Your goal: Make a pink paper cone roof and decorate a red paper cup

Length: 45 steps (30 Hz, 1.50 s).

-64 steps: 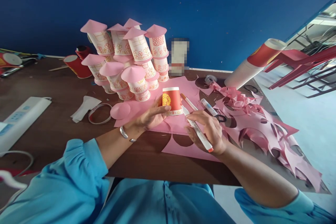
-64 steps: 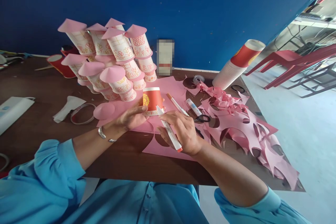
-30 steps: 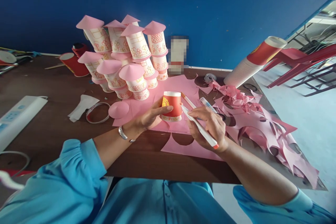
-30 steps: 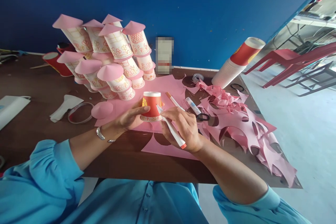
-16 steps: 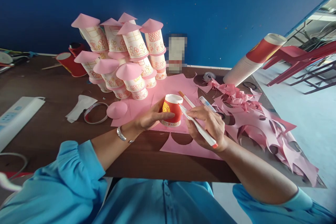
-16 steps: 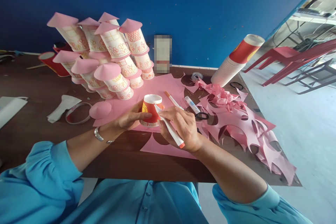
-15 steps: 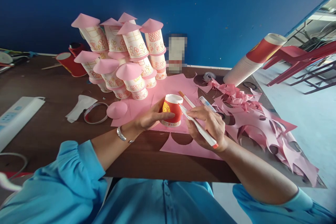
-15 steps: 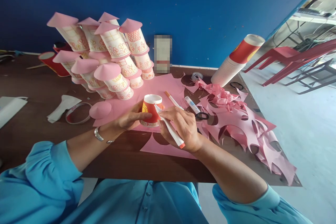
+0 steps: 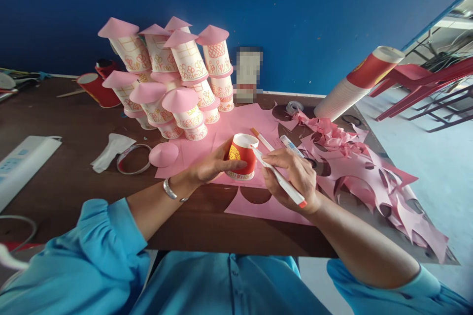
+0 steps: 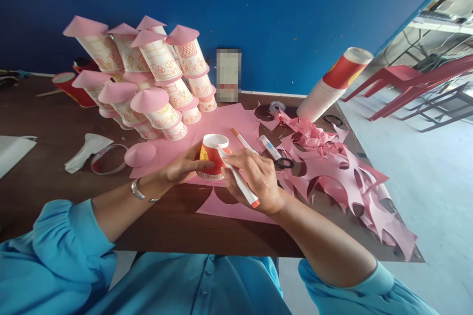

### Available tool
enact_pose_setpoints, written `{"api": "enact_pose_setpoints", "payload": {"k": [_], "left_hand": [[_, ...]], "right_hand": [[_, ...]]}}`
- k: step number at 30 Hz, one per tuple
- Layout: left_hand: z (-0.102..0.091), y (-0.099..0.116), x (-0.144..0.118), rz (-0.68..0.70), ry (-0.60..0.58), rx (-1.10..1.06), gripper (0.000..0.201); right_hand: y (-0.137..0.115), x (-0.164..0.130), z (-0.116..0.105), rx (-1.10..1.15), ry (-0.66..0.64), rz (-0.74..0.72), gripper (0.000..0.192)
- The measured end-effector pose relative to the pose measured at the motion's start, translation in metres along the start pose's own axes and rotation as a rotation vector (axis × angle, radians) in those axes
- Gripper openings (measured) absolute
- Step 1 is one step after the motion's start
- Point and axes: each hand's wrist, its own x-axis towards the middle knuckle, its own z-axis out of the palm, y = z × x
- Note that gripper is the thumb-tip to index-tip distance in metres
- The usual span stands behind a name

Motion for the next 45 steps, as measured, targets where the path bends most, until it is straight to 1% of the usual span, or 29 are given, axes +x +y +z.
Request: {"api": "enact_pose_setpoints", "payload": {"k": [5, 10, 15, 20, 23, 28, 31, 34, 37, 39, 41, 45], "left_hand": [[0.002, 0.002, 0.001, -0.006, 0.013, -0.026, 0.063], [-0.002, -0.002, 0.002, 0.002, 0.001, -0.033, 0.062], [-0.005, -0.002, 0.001, 0.008, 0.014, -0.024, 0.066], [-0.003, 0.004, -0.001, 0.061, 0.013, -0.015, 0.060], [-0.001, 0.005, 0.000, 0.072, -0.001, -0.051, 0.056], [-0.001, 0.000, 0.006, 0.186, -0.055, -0.129, 0.048], [-0.003, -0.005, 0.008, 0.209, -0.086, -0.147, 0.051], [-0.006, -0.008, 0.006, 0.160, -0.096, -0.105, 0.062], [-0.006, -0.008, 0.004, 0.044, -0.069, -0.023, 0.074], [-0.005, -0.006, 0.003, 0.000, -0.042, 0.002, 0.081], [-0.002, -0.003, 0.003, -0.012, -0.025, 0.010, 0.082], [0.002, 0.001, 0.004, 0.019, -0.027, 0.020, 0.078]], "right_hand": [[0.001, -0.001, 0.001, 0.004, -0.019, 0.021, 0.027], [0.001, -0.002, 0.001, 0.003, -0.036, 0.023, 0.028], [0.000, -0.001, 0.001, -0.008, -0.037, 0.019, 0.026], [0.001, -0.001, 0.001, 0.011, -0.040, 0.025, 0.026], [0.001, -0.001, 0.001, 0.013, -0.020, 0.024, 0.026], [0.003, -0.001, 0.001, 0.016, 0.021, 0.012, 0.020], [0.004, -0.002, 0.001, -0.001, 0.003, 0.034, 0.020], [0.005, -0.004, 0.002, -0.006, -0.012, 0.035, 0.024], [0.005, -0.005, 0.003, -0.002, -0.024, 0.032, 0.027], [0.005, -0.005, 0.004, -0.003, -0.032, 0.038, 0.028], [0.004, -0.005, 0.003, -0.002, -0.032, 0.037, 0.028], [0.002, -0.003, 0.002, 0.006, -0.026, 0.013, 0.029]]}}
